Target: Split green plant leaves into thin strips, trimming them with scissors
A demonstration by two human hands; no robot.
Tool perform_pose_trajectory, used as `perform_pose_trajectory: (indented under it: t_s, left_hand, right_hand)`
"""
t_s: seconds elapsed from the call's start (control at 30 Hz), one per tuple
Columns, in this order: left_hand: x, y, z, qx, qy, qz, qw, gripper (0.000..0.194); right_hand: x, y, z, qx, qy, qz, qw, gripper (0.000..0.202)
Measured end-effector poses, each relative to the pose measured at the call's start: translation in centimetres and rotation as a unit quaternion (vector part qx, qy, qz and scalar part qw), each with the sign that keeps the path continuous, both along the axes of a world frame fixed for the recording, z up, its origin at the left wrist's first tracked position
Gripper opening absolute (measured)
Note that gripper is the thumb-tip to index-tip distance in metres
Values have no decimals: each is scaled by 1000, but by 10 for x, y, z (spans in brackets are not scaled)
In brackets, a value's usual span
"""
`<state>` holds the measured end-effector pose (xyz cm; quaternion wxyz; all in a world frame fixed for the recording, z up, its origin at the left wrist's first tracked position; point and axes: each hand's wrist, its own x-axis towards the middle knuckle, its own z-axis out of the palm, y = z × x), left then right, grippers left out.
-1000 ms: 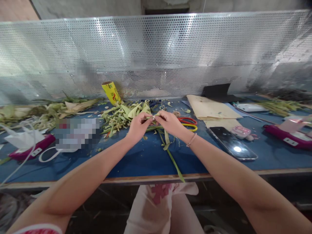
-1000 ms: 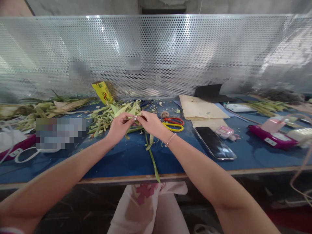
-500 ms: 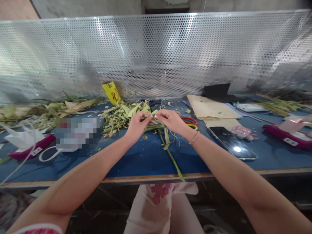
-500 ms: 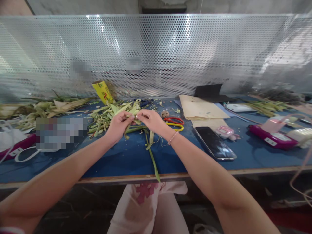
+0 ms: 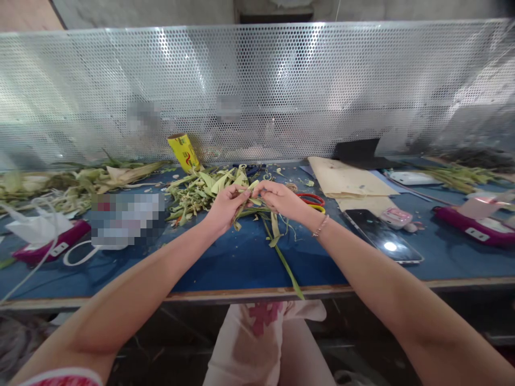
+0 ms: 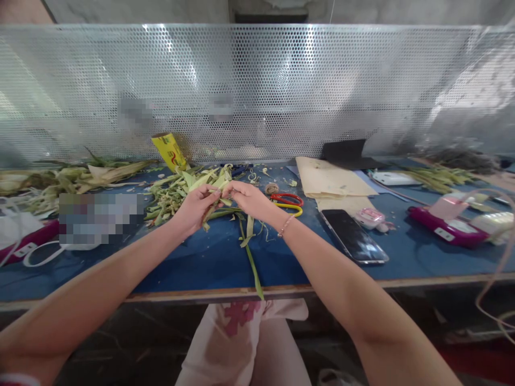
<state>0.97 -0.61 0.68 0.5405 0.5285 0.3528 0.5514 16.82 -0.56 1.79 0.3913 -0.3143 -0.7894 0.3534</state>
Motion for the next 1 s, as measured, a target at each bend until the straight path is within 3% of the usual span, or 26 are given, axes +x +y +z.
perform_pose_trajectory:
  t_s: [0.17,0.37,0.6,0.77,0.87,1.0]
  left_hand:
    - [2,-2,1,7,4,-9,1000,23]
    - [1,-4,1,41,54,10,998,22]
    - [1,-10,6,102,152,60,981,18]
    - [2,-12,7,101,160,63,980,19]
    - [3,-9,3,77,118,54,989,19]
    - [2,-5,0,-4,26,14,1000,16]
  right_hand:
    - [-1,3,-5,-21,26,12,999,13]
    - [-1,1,-2,-112,51,58,991,11]
    - [-4,2,-3,-5,-7,-62,998,33]
    - [-4,3,-2,35,-36,-128,991,31]
    - [-2,4,-1,66,-28,-142,987,23]
    - [1,3,1,63,-32,-96,993,18]
